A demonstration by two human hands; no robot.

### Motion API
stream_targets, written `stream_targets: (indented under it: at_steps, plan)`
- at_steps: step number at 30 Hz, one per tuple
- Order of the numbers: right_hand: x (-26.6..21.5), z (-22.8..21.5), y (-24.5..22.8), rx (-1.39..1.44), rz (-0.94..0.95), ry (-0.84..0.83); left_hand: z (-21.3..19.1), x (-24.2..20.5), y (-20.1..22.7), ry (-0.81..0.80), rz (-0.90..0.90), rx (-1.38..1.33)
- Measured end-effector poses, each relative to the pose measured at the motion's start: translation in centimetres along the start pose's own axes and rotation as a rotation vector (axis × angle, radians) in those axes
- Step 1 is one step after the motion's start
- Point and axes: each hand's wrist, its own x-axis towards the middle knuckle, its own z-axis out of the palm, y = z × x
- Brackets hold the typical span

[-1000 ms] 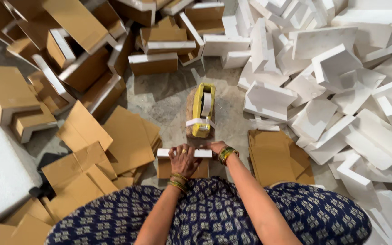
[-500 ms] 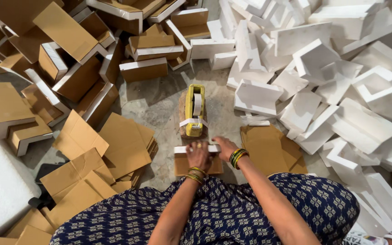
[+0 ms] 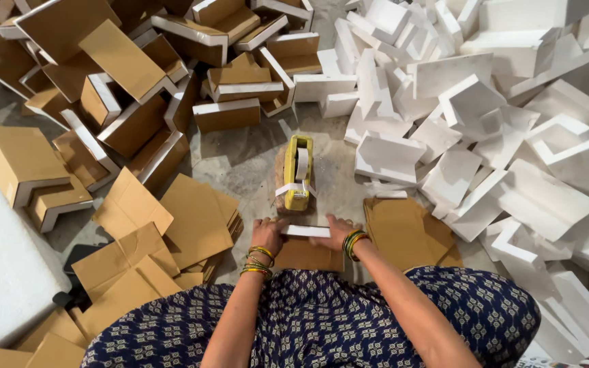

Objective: The person sits on the floor and assembles small cardboard boxes by inserting white foam inserts into the cardboard shells. They use a handheld tape dispenser to seal the boxes after assembly.

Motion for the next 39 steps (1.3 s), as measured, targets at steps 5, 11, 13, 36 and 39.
stream_targets:
  at_steps: [5,11,13,36,39]
  plan:
    - [8.0,0.2,-1.5,0.828,-0.190,0.300,-0.9,-0.4,1.1,0.041,-0.028,-0.043]
    - [5.0,-1.6,-6.2,0.779,0.062,0.449,-0.6,-0.9,0.9,0.117,-0.056,-0.246]
    - [0.1,-0.1,-6.9,0.937,0.050,0.394,-0.5,-0.8,0.0,0.091,-0.073,-0.333]
    - [-1.7,12.9,-2.1,1.529,0.747,0.368,1.3,-0.9,-0.2,0.022,-0.061,-0.265]
    - [-1.8,10.3,2.8,1.451,0.929,0.872,3.6,0.0,-1.5,0.121,0.039,-0.386]
